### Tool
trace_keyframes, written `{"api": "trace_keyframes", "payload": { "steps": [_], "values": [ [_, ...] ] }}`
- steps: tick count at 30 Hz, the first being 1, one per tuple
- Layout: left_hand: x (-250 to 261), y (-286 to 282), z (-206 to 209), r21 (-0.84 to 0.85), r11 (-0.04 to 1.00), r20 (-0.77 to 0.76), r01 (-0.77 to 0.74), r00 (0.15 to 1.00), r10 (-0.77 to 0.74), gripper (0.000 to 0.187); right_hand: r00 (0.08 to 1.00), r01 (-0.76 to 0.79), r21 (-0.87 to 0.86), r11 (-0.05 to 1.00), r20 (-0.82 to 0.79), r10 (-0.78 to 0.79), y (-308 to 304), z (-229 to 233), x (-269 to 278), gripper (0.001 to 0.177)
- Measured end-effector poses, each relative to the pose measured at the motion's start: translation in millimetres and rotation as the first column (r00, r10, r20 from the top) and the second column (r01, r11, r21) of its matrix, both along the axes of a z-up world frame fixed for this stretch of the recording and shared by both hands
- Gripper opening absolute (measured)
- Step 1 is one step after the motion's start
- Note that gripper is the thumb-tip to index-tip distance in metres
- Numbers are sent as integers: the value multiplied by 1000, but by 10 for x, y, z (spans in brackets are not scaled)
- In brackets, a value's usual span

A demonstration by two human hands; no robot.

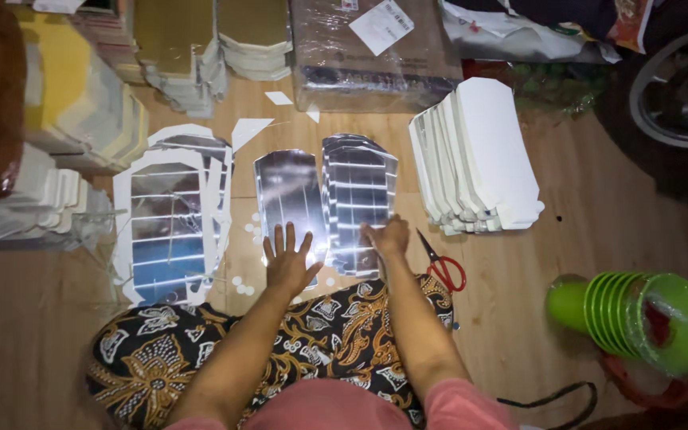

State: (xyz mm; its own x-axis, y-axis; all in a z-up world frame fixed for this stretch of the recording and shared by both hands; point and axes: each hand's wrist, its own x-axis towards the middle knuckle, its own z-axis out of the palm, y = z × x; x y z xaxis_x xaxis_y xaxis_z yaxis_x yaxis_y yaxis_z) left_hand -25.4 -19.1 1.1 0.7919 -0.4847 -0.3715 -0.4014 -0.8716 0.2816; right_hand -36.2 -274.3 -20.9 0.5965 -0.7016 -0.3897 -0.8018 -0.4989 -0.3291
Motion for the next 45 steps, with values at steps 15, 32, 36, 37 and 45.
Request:
{"api": "trace_keyframes", "payload": {
  "steps": [15,32,36,37,45],
  "values": [
    [45,-76,-12,53,999,24,-2,1000,0,79,941,-103,44,994,327,83,-121,-513,81,76],
    [56,-85,-18,32,999,-2,-22,1000,22,81,875,1,233,972,470,-113,85,-134,117,81],
    [50,-95,-28,14,999,14,-36,999,36,81,911,14,250,968,395,-115,93,-102,147,82],
    [46,-92,-31,17,999,14,-34,999,33,81,916,36,318,948,368,-159,69,-150,141,79],
    [64,-102,12,7,1000,-1,-26,1000,26,80,790,27,671,741,440,-427,-217,-497,146,68]
  ]
}}
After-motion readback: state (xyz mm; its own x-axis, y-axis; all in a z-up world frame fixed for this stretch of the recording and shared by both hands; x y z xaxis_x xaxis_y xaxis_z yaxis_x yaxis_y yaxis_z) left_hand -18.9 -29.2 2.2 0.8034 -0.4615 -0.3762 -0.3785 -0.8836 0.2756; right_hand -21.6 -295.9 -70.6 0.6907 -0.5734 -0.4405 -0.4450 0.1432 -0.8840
